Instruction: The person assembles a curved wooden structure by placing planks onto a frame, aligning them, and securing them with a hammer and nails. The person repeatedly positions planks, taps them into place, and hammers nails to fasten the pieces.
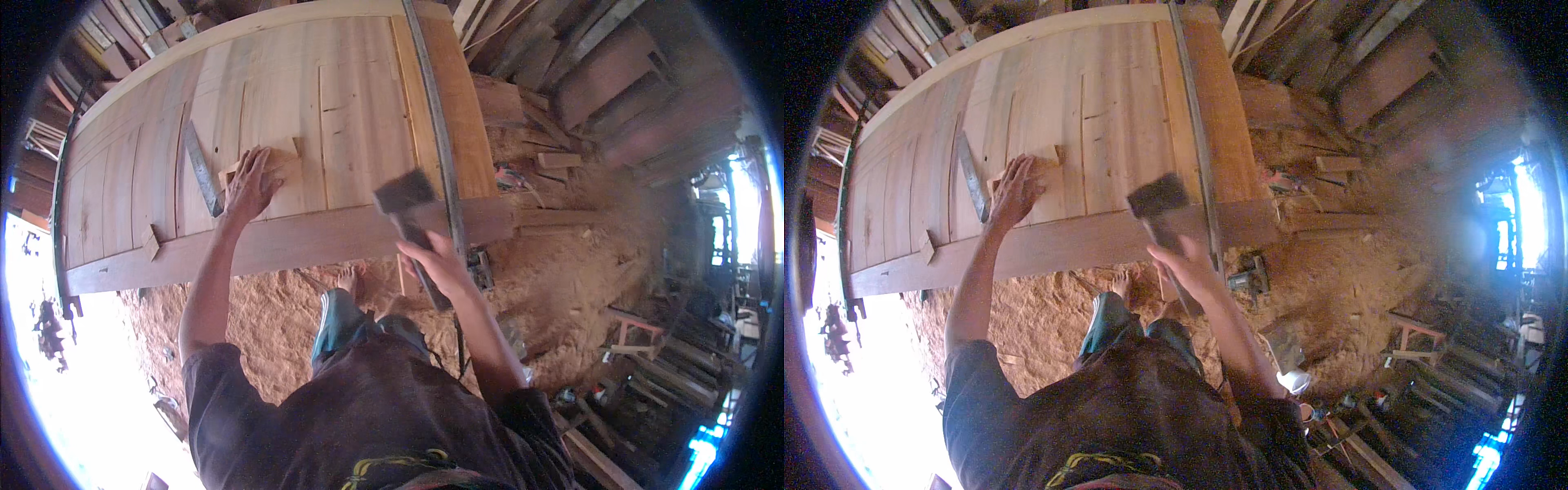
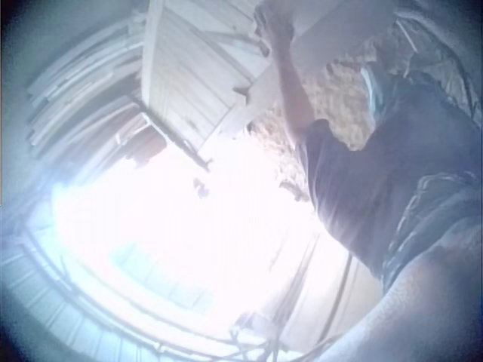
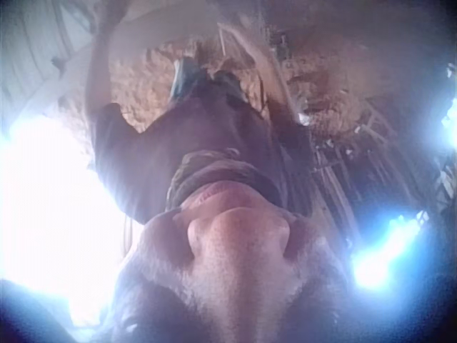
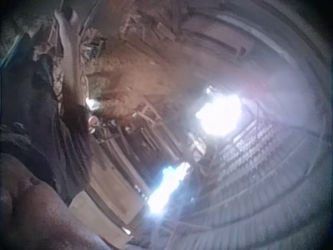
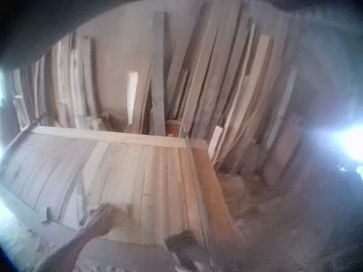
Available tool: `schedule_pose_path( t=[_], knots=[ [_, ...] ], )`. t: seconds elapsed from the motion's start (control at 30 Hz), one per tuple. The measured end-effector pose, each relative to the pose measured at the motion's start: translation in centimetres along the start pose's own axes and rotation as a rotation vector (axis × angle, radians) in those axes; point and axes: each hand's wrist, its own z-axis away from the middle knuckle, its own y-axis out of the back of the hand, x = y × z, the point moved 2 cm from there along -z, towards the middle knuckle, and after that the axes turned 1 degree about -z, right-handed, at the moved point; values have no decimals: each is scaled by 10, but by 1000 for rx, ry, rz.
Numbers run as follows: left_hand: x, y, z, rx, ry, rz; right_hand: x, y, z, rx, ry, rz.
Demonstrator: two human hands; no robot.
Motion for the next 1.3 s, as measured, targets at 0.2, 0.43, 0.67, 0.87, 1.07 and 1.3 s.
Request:
schedule_pose_path(
  t=[0.2, 0.43, 0.67, 0.87, 1.07, 1.3],
  knots=[
    [-20, -5, -23, -114, 150, 1, 7, -28, -63, -78, -13, -1],
    [4, 10, 18, 41, 108, 62, 64, 5, -11, 77, 362, 831],
    [-67, 22, 90, 104, 264, -92, 90, 51, 132, -137, 19, 150],
    [-83, 12, 69, 81, 133, -76, 99, 87, 170, 46, 107, 263],
    [-71, 9, 51, 92, 226, -144, 173, 151, 258, 425, 94, 215],
    [1, 7, 76, 522, 520, 469, 369, 222, 381, 770, -50, 146]
  ],
)
